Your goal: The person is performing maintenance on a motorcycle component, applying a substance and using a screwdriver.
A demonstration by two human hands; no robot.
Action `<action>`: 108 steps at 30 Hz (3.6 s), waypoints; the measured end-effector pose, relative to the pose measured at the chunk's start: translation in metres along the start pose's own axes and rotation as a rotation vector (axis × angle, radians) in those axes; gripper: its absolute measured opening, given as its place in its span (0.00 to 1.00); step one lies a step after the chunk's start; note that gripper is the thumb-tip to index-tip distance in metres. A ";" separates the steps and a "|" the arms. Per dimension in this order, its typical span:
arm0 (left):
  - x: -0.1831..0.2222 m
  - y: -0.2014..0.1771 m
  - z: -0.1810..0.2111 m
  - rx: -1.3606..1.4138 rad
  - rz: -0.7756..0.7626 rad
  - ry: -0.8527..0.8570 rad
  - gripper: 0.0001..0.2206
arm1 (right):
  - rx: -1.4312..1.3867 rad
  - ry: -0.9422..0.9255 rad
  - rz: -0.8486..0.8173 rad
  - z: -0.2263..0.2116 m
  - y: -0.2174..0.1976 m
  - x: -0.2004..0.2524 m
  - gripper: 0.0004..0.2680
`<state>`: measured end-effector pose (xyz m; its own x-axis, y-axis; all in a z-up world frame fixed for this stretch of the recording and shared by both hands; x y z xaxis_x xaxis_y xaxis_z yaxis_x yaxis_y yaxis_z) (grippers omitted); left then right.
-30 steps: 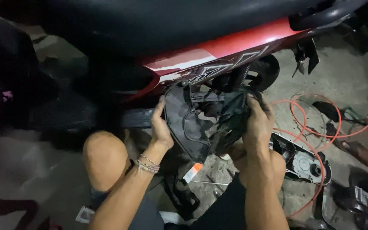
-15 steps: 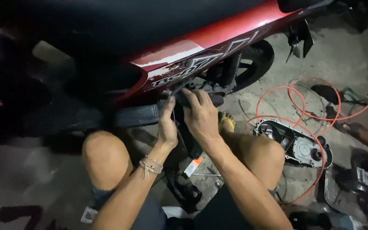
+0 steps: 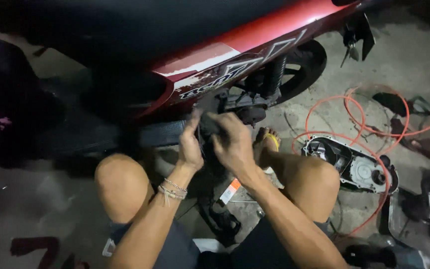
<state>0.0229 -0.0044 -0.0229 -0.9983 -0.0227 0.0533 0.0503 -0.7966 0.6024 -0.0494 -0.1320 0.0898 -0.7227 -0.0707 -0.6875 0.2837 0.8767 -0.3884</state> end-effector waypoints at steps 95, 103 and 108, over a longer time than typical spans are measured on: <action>-0.034 -0.063 0.008 -0.932 -0.012 1.224 0.30 | -0.137 -0.044 -0.005 -0.051 0.021 0.010 0.16; -0.030 -0.037 0.018 -0.007 -0.121 0.233 0.28 | -0.017 -0.015 0.004 -0.058 0.020 0.000 0.16; -0.034 -0.028 0.004 -0.104 -0.186 0.244 0.29 | 0.059 -0.055 0.094 -0.049 0.012 -0.025 0.11</action>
<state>0.0560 0.0212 -0.0385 -0.9682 -0.0048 -0.2500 -0.1244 -0.8579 0.4986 -0.0590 -0.0970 0.1321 -0.6562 -0.0171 -0.7544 0.3859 0.8515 -0.3550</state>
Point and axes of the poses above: each hand's wrist, its own x-axis away from the middle knuckle, its own y-axis out of the palm, z = x × y, the point moved 3 cm from there along -x, towards the middle knuckle, and after that the axes turned 6 degrees about -x, right-handed, at the moved point
